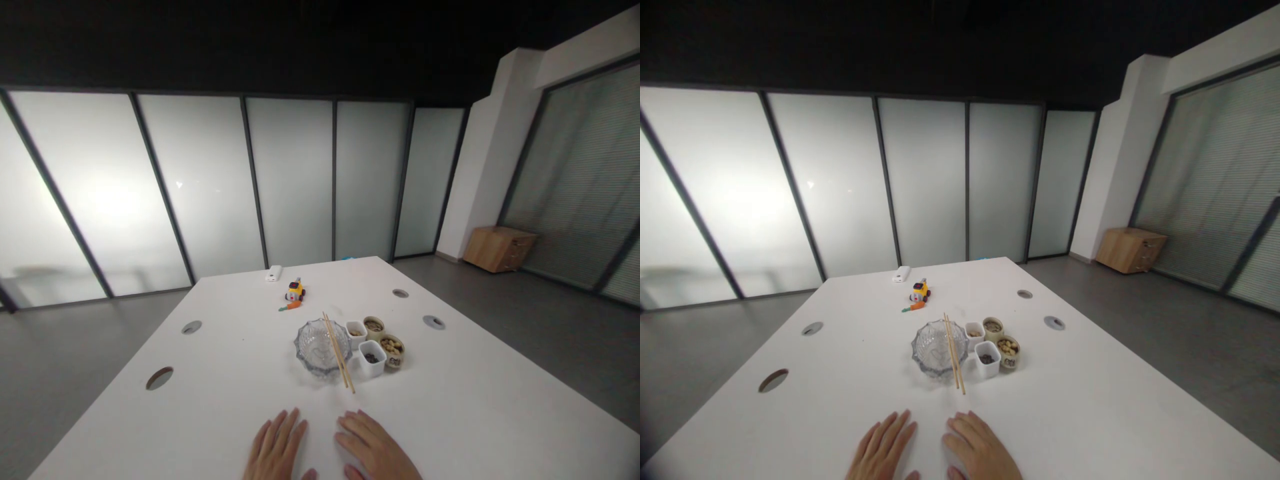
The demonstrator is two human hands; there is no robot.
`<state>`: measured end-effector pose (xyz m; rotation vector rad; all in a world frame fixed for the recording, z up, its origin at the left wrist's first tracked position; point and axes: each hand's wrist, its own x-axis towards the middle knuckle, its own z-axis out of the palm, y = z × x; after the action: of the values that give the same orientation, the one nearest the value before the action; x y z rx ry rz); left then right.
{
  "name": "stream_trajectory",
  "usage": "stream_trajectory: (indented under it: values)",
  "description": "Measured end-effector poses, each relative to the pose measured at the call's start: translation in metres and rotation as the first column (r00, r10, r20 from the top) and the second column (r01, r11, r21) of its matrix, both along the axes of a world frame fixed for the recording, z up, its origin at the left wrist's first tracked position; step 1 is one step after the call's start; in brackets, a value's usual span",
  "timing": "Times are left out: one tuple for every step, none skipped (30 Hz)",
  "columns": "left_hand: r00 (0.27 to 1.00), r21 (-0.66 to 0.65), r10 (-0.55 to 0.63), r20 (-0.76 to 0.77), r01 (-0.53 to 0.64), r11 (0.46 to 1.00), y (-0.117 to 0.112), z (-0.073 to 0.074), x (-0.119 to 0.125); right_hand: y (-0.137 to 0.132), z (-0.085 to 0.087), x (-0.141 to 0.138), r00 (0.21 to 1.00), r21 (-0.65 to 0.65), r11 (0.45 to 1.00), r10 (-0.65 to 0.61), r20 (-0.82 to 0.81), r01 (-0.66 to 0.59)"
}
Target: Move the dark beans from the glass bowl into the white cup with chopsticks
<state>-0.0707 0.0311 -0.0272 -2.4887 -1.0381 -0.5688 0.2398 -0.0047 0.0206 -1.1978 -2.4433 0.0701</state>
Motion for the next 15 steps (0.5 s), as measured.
stream_trajectory:
  values:
    - [1.000,-0.019,0.005,0.012,-0.005,1.000,-0.003,0.006,0.000,-0.005,0.008,-0.003,1.000,-0.071,0.997,-0.028,-0.007,0.027]
    - [1.000,-0.045,0.019,0.025,-0.018,0.999,-0.006,0.012,0.000,-0.009,0.014,-0.005,0.999,-0.128,0.991,-0.039,-0.005,0.038]
    - [0.999,-0.068,0.021,0.035,-0.019,0.998,-0.009,0.017,0.001,-0.012,0.019,-0.007,0.999,-0.170,0.984,-0.050,-0.004,0.048]
    - [0.999,-0.079,0.020,0.048,-0.016,0.997,-0.012,0.020,0.003,-0.014,0.022,-0.009,0.998,-0.200,0.978,-0.057,-0.005,0.055]
    - [0.998,-0.087,0.019,0.060,-0.014,0.996,-0.014,0.023,0.004,-0.015,0.025,-0.010,0.998,-0.221,0.973,-0.064,-0.006,0.061]
    - [0.997,-0.096,0.023,0.068,-0.017,0.995,-0.016,0.026,0.005,-0.016,0.027,-0.011,0.997,-0.236,0.969,-0.075,-0.009,0.071]
    - [0.997,-0.105,0.027,0.072,-0.020,0.994,-0.018,0.028,0.007,-0.017,0.029,-0.012,0.996,-0.246,0.966,-0.085,-0.011,0.079]
    - [0.997,-0.115,0.035,0.073,-0.027,0.993,-0.019,0.030,0.008,-0.017,0.030,-0.012,0.996,-0.256,0.963,-0.091,-0.012,0.085]
    - [0.997,-0.126,0.044,0.071,-0.035,0.991,-0.020,0.031,0.010,-0.017,0.031,-0.012,0.996,-0.264,0.961,-0.093,-0.011,0.087]
    - [0.996,-0.135,0.054,0.067,-0.044,0.990,-0.021,0.033,0.011,-0.017,0.031,-0.012,0.996,-0.271,0.959,-0.093,-0.009,0.087]
    - [0.996,-0.143,0.063,0.062,-0.054,0.988,-0.021,0.035,0.012,-0.016,0.032,-0.012,0.996,-0.276,0.957,-0.093,-0.007,0.087]
    - [0.996,-0.150,0.072,0.058,-0.062,0.987,-0.022,0.036,0.012,-0.016,0.031,-0.012,0.996,-0.278,0.956,-0.093,-0.007,0.088]
    - [0.995,-0.157,0.078,0.055,-0.069,0.985,-0.022,0.038,0.013,-0.016,0.030,-0.011,0.996,-0.277,0.957,-0.094,-0.009,0.087]
    - [0.995,-0.164,0.081,0.054,-0.071,0.984,-0.022,0.039,0.013,-0.016,0.029,-0.010,0.996,-0.271,0.959,-0.093,-0.014,0.085]
    - [0.995,-0.172,0.080,0.055,-0.070,0.983,-0.022,0.040,0.013,-0.016,0.027,-0.010,0.996,-0.259,0.963,-0.088,-0.022,0.079]
